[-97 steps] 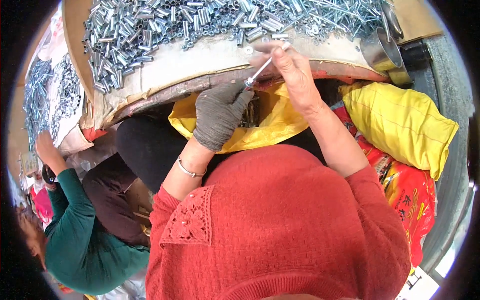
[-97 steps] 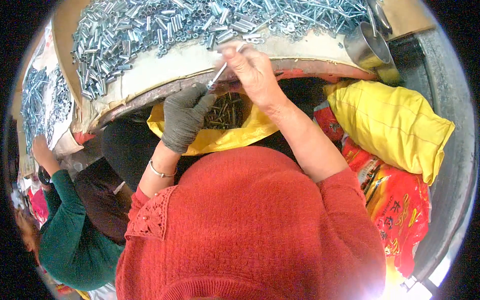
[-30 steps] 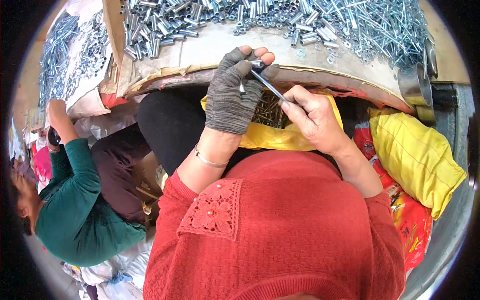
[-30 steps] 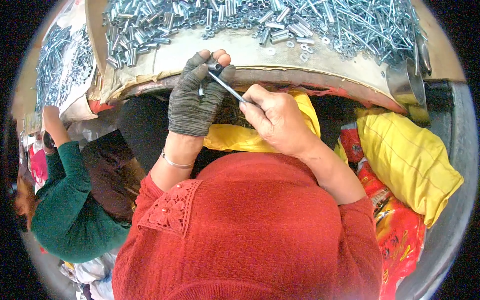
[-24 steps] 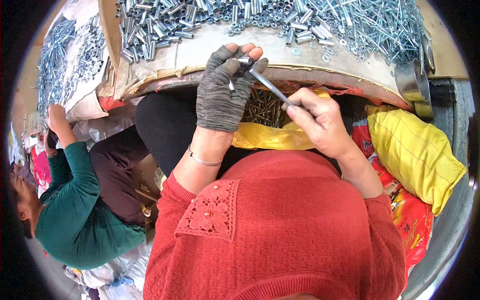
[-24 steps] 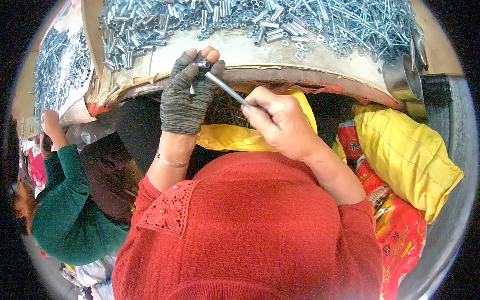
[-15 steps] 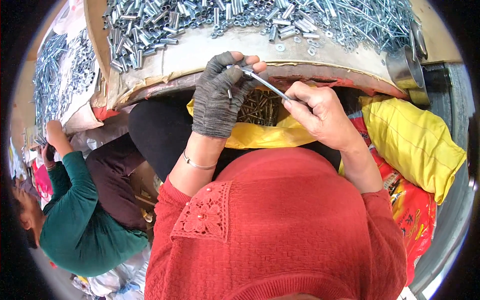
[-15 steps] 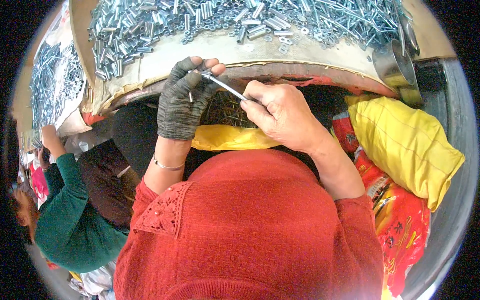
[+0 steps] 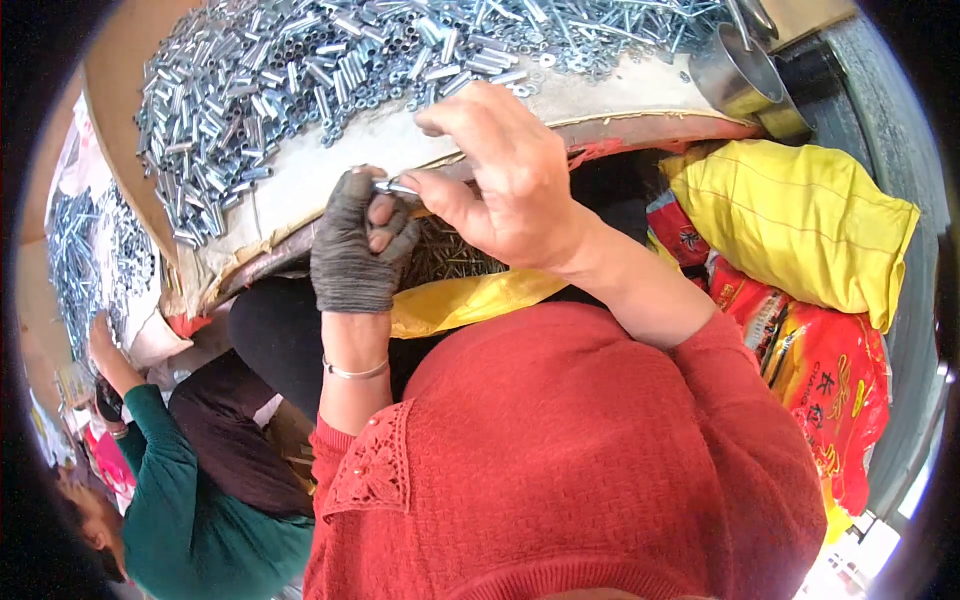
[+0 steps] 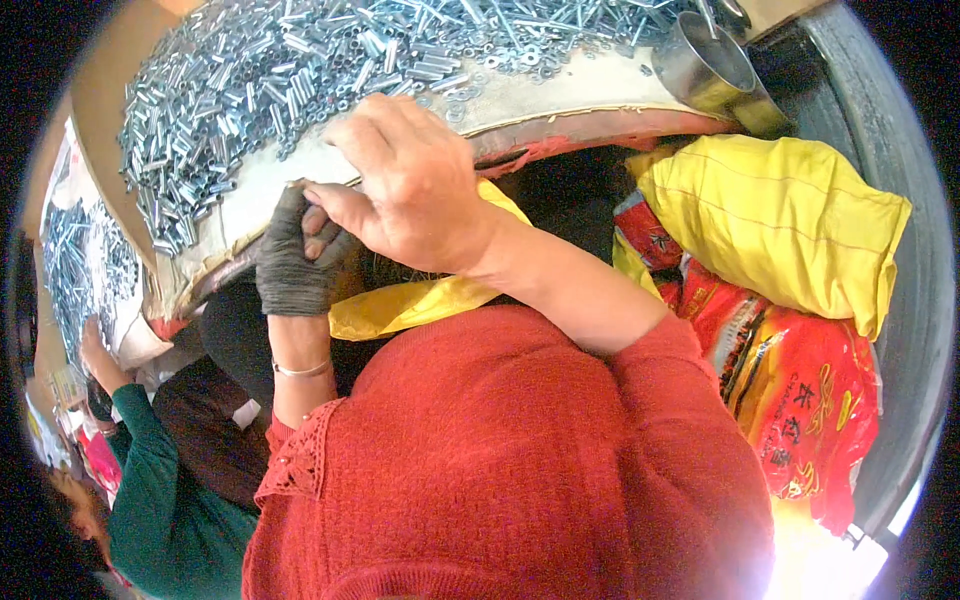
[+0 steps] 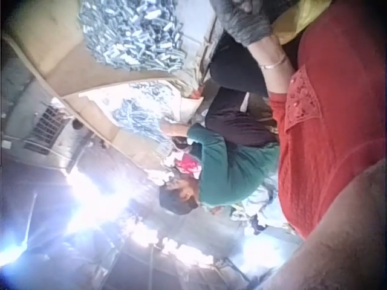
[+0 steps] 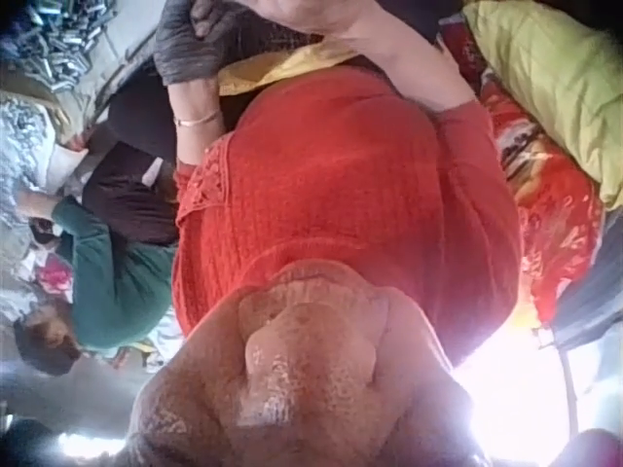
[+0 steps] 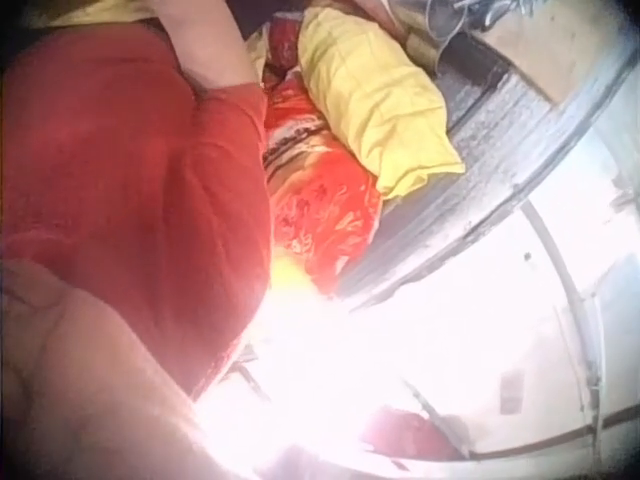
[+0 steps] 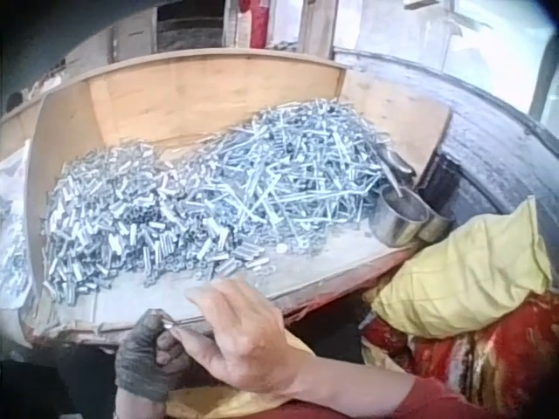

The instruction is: The person assembles expansion bolts by hand, placing washers and sleeves onto threaded rods.

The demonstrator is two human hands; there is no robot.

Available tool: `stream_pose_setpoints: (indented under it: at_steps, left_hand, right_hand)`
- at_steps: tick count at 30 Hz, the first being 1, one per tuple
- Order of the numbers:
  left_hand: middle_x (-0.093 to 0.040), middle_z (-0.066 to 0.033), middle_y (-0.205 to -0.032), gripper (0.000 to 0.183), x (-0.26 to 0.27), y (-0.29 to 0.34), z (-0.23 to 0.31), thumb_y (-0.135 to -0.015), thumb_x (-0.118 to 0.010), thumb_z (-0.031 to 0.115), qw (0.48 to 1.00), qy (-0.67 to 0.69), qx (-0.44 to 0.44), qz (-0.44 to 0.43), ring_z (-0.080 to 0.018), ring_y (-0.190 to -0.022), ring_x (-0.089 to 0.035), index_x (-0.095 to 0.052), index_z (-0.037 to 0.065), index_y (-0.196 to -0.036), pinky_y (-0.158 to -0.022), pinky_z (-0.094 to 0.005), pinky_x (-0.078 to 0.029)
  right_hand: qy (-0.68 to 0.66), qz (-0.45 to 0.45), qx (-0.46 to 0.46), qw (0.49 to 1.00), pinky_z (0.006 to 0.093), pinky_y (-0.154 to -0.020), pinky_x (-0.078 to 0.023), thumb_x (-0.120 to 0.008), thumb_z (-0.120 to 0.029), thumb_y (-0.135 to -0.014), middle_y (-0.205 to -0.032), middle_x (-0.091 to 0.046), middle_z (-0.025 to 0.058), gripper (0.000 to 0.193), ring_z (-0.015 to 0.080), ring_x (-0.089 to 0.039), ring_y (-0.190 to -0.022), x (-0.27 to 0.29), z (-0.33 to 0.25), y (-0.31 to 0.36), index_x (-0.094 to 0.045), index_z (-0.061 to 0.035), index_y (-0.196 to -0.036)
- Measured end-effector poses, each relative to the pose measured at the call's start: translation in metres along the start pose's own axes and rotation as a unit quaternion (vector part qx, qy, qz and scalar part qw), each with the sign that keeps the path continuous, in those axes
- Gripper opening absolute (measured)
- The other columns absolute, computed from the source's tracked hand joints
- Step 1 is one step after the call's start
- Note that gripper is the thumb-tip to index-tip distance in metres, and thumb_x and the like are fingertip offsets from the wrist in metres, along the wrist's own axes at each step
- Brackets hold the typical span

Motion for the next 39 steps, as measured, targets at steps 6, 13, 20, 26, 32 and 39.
stream_pose_setpoints:
  at_steps: [6, 13, 20, 26, 32, 39]
  left_hand:
    - [-0.047, 0.0005, -0.06, 0.021, 0.015, 0.0, -0.012, -0.095, -0.053, 0.028, 0.998, 0.025, 0.049, 0.039, -0.0088, -0.042, -0.036, -0.055, 0.009, -0.087, -0.038, -0.0227, -0.029]
    - [-0.043, 0.0011, -0.053, 0.022, 0.067, -0.015, -0.023, -0.088, -0.061, 0.033, 0.976, -0.209, -0.045, -0.045, -0.0087, -0.041, -0.037, -0.055, 0.012, -0.084, -0.038, -0.0211, -0.028]
    - [-0.055, -0.0059, -0.059, 0.024, -0.005, 0.01, -0.039, -0.088, -0.06, 0.034, 0.976, -0.204, 0.075, 0.001, -0.0087, -0.037, -0.036, -0.057, 0.011, -0.088, -0.037, -0.0202, -0.028]
    - [-0.057, -0.0081, -0.06, 0.027, -0.008, 0.012, -0.033, -0.088, -0.059, 0.035, 0.976, -0.21, 0.044, -0.047, -0.0066, -0.037, -0.035, -0.056, 0.008, -0.093, -0.036, -0.0197, -0.025]
    - [-0.055, -0.0056, -0.057, 0.027, -0.003, 0.016, -0.036, -0.085, -0.061, 0.033, 0.951, -0.303, 0.051, -0.022, -0.0052, -0.035, -0.032, -0.054, 0.007, -0.091, -0.035, -0.0195, -0.023]
    - [-0.056, -0.0068, -0.055, 0.028, -0.001, 0.01, -0.039, -0.085, -0.062, 0.034, 0.951, -0.3, 0.058, -0.037, -0.0061, -0.034, -0.033, -0.054, 0.007, -0.089, -0.034, -0.0195, -0.023]
  right_hand:
    - [-0.199, 0.032, -0.123, 0.972, 0.0386, -0.065, -0.046, -0.064, -0.019, -0.079, -0.08, -0.057, 0.0126, 0.017, 0.0325, -0.058, -0.075, -0.017, 0.012, 0.0, -0.058, -0.0048, -0.087]
    - [-0.058, 0.015, -0.015, 0.998, 0.0399, -0.078, -0.047, -0.067, -0.015, -0.075, -0.093, -0.059, 0.0134, 0.023, 0.0342, -0.057, -0.09, -0.024, -0.004, -0.004, -0.058, -0.0051, -0.094]
    - [-0.245, -0.137, -0.2, 0.939, 0.0298, -0.076, -0.047, -0.063, -0.026, -0.087, -0.095, -0.058, 0.0111, 0.029, 0.0186, -0.058, -0.085, -0.041, 0.044, 0.016, -0.058, -0.0029, -0.103]
    - [0.278, -0.195, -0.221, 0.914, 0.0422, -0.072, -0.049, -0.05, -0.018, -0.089, -0.099, -0.064, 0.0143, 0.022, 0.0361, -0.062, -0.086, 0.021, 0.157, 0.016, -0.061, -0.0161, -0.108]
    - [0.126, -0.188, -0.304, 0.925, 0.0309, -0.054, -0.045, -0.052, -0.01, -0.085, -0.067, -0.057, 0.006, 0.022, 0.0149, -0.055, -0.057, 0.049, 0.188, 0.037, -0.063, -0.0081, -0.103]
    - [0.14, -0.16, -0.199, 0.957, 0.0308, -0.061, -0.046, -0.052, -0.009, -0.085, -0.073, -0.06, 0.0052, 0.022, 0.0179, -0.058, -0.066, 0.035, 0.176, 0.034, -0.064, -0.0089, -0.103]
Point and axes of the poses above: each hand's wrist, its own y-axis away from the middle knuckle, its own x-axis out of the back of the hand, z = x × y, the point moved 7 cm from there along -y, towards the middle knuckle
